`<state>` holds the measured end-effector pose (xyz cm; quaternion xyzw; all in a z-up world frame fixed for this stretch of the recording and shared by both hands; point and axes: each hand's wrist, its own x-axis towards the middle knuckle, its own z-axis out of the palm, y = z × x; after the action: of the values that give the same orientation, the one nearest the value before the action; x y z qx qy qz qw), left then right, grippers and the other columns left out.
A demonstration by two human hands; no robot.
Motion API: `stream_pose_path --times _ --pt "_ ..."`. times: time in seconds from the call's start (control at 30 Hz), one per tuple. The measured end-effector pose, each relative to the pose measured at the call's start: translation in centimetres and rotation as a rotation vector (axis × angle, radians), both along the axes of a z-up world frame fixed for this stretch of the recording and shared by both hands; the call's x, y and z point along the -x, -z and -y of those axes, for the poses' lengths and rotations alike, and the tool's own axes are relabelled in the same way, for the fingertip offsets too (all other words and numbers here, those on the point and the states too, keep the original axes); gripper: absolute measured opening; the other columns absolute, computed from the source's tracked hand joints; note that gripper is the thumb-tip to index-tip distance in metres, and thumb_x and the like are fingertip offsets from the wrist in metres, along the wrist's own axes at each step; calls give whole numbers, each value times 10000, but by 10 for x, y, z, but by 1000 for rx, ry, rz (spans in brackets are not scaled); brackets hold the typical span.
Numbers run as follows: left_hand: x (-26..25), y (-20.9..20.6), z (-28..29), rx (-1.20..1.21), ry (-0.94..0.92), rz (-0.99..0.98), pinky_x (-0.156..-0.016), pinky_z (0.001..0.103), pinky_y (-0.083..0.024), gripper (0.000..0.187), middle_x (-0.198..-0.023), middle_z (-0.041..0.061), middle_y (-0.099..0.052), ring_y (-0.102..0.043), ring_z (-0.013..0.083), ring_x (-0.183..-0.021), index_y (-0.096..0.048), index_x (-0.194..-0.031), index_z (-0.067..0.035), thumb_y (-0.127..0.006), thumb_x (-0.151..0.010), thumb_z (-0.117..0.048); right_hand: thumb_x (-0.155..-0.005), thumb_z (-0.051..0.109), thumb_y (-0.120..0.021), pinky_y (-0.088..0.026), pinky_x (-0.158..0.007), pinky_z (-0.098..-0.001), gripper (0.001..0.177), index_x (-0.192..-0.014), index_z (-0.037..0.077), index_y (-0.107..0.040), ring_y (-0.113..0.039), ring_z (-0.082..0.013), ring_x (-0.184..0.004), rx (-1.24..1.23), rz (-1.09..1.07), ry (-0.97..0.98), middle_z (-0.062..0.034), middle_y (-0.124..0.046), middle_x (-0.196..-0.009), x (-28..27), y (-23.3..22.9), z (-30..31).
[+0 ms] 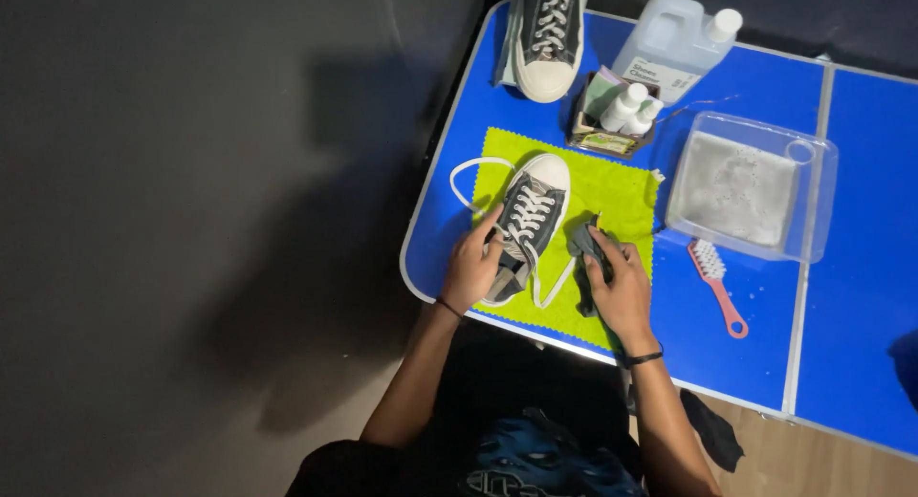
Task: Cleaning a black and white sneaker by spraying cleaning solution and scrubbing with a yellow cloth on a blue table.
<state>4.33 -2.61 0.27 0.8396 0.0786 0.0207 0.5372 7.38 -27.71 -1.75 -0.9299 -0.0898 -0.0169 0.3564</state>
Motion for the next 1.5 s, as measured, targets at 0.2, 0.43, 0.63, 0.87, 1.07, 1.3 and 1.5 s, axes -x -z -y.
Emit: stream_pose_path --times 0.2,0.43,0.63,0.87,1.07,1.3,1.5 --pt "0 -55 22 714 -237 227 -1186 463 -351 394 -1341 222 -654 -526 349 -1356 -734 -1255 -46 -449 -1002 -144 -1016 189 -637 -526 -620 -472 403 -1418 192 -653 -636 -381 -711 -81 98 11 -152 -595 -1045 3 6 0" --pt "-1 -99 1 756 -368 299 -1137 499 -384 342 -1297 177 -625 -543 319 -1267 -692 -1261 -26 -468 -1028 -137 -1028 224 -621 -508 -601 -482 385 -1411 198 -657 -632 -396 -713 -88 127 -8 -138 -591 -1042 0 10 7" --pt "4 -124 -20 240 -121 521 -1194 509 -339 380 -1426 199 -585 -495 370 -1397 -610 -1383 -10 -417 -1095 -166 -1047 157 -582 -398 -1129 -500 412 -1445 52 -589 -527 -360 -1320 -663 64 67 -271 -584 -1383 -2 -54 -8" --pt "-2 -147 -7 69 17 730 -1281 508 -254 441 -1596 148 -442 -367 341 -1524 -494 -1514 -41 -356 -1137 -222 -1129 222 -411 -408 -1192 -515 565 -1654 244 -202 -468 -320 -1435 -1166 -5 -216 -211 -416 -1599 -13 -94 -57" --pt "-11 -151 -2 114 47 727 -1289 516 -260 473 -1616 133 -417 -340 326 -1548 -472 -1533 -54 -361 -1143 -297 -904 79 -408 -493 -1059 -402 650 -1553 57 -431 -543 -263 -1307 -1164 -184 -304 -151 -423 -1558 -31 -69 -78" --pt "-10 -154 2 108 108 730 -1267 563 -297 454 -1585 201 -425 -373 389 -1519 -468 -1509 5 -343 -1142 -232 -862 -57 -687 -375 -1130 -560 857 -1621 82 -312 -357 -517 -1447 -249 -8 -468 -290 -253 -1644 -18 -98 -86" --pt "-14 -149 13 124 241 753 -1276 533 -321 437 -1609 194 -410 -391 380 -1528 -449 -1519 9 -371 -1131 -177 -802 -28 -695 -427 -988 -489 554 -1341 96 -668 -525 -398 -1345 -61 158 -450 -125 -484 -1533 -40 -34 -100"
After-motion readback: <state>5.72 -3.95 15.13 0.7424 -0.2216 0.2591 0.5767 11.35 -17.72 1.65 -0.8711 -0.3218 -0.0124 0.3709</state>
